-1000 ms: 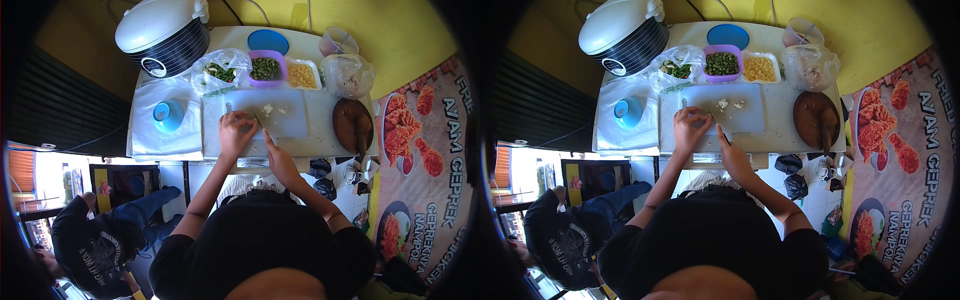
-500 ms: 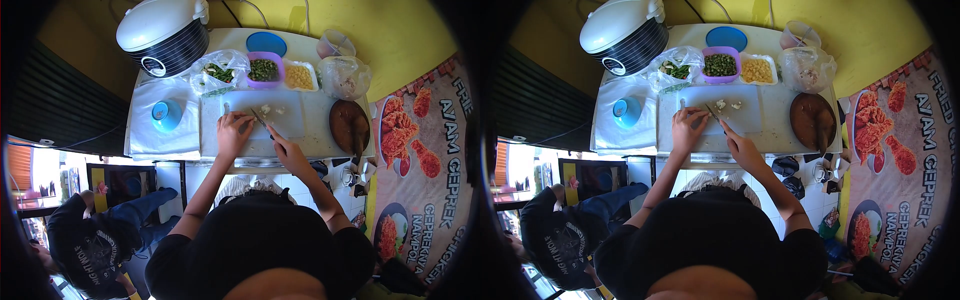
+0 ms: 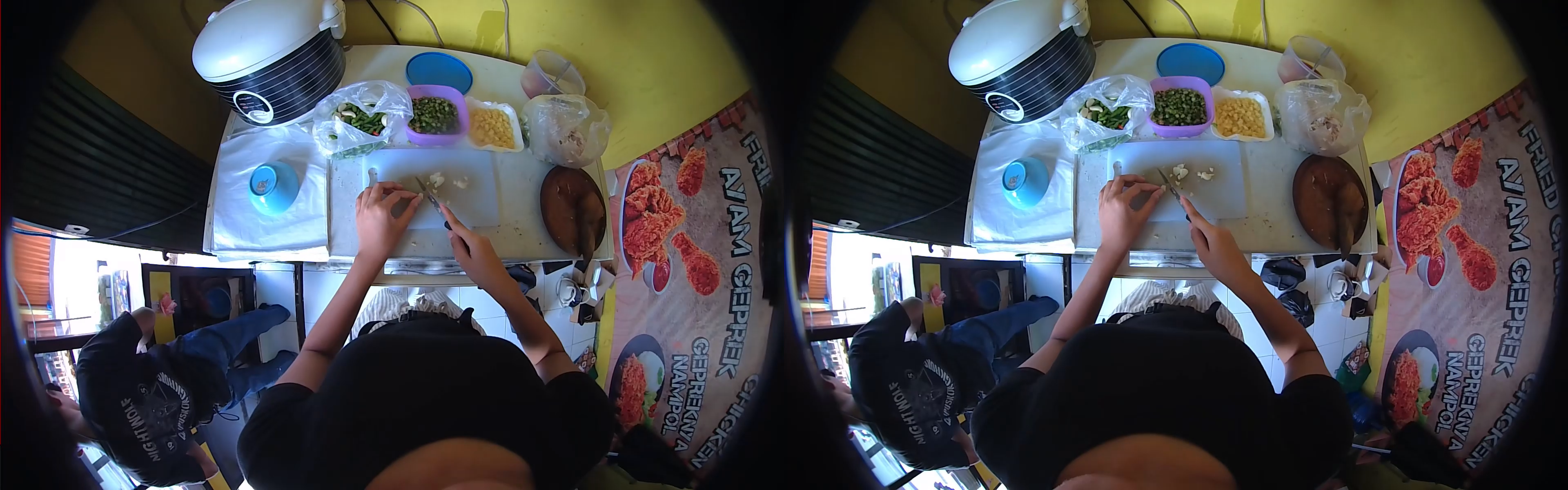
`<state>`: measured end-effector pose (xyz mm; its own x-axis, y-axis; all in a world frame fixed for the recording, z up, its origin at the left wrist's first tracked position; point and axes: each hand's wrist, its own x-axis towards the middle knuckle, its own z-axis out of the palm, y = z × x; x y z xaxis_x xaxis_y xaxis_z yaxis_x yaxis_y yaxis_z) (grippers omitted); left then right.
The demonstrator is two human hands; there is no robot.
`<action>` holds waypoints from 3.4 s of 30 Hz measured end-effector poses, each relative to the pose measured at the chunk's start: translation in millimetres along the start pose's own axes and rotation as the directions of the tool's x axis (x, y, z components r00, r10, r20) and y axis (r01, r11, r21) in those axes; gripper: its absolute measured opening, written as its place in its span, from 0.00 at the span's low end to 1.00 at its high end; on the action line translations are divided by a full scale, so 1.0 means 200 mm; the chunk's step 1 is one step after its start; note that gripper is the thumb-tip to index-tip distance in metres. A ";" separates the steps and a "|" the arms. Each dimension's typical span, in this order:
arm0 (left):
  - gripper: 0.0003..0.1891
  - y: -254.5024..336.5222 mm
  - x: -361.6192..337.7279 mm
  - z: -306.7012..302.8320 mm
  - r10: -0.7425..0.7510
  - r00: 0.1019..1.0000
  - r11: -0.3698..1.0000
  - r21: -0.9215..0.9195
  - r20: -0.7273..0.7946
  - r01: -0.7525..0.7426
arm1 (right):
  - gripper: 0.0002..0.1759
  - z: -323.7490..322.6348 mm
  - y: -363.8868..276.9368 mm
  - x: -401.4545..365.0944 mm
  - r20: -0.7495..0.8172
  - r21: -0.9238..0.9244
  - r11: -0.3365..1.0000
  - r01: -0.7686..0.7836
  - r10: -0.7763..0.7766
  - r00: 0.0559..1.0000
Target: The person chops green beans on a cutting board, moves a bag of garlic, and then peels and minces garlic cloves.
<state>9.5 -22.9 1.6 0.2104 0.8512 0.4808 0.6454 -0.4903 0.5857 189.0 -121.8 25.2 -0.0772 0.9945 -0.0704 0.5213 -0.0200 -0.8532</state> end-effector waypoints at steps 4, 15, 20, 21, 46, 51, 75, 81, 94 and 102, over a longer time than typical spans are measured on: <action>0.07 0.01 0.00 0.00 0.004 1.000 1.000 0.002 -0.008 -0.004 | 0.31 0.04 0.05 -0.02 -0.043 0.112 0.994 -0.010 0.015 0.999; 0.08 0.03 0.02 -0.01 -0.022 1.000 0.999 0.038 0.021 0.021 | 0.29 -0.05 -0.03 0.00 -0.020 0.046 0.999 -0.005 0.006 1.000; 0.07 0.01 0.01 0.01 -0.006 1.000 0.999 0.033 -0.010 0.006 | 0.29 -0.05 0.00 0.00 -0.019 -0.011 1.000 0.000 0.000 1.000; 0.07 0.01 0.01 0.01 -0.005 1.000 0.999 0.033 -0.010 0.005 | 0.29 -0.06 0.00 0.00 -0.020 -0.011 1.000 0.000 -0.001 1.000; 0.07 0.02 0.01 0.00 -0.029 0.999 0.999 0.041 0.016 0.028 | 0.29 -0.08 -0.04 0.00 0.012 -0.011 1.000 -0.008 0.008 1.000; 0.08 0.02 0.02 0.00 -0.032 0.999 0.999 0.042 0.022 0.031 | 0.30 -0.07 -0.03 0.01 0.050 -0.059 0.998 -0.033 0.036 0.998; 0.10 -0.03 0.13 -0.03 0.087 0.974 0.996 0.019 0.209 -0.093 | 0.27 -0.13 -0.02 0.01 0.092 0.150 0.987 -0.056 0.043 0.995; 0.09 -0.03 0.14 -0.03 0.080 0.966 0.996 0.022 0.247 -0.088 | 0.28 -0.12 -0.01 0.01 0.060 0.015 1.000 0.019 -0.019 0.998; 0.07 0.01 0.04 0.00 0.021 0.994 0.999 0.037 0.110 -0.025 | 0.29 -0.02 0.05 0.01 0.033 0.202 0.979 -0.027 0.021 0.999; 0.06 0.06 0.00 0.03 -0.083 0.996 0.996 -0.015 0.005 0.084 | 0.29 0.05 0.06 -0.02 -0.060 0.254 0.967 0.011 0.005 0.998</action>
<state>22.5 -27.3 5.0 0.1593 0.8901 0.4271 0.6496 -0.4203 0.6335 186.1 -128.0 10.3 -0.0237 0.9988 -0.0434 0.2876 -0.0348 -0.9571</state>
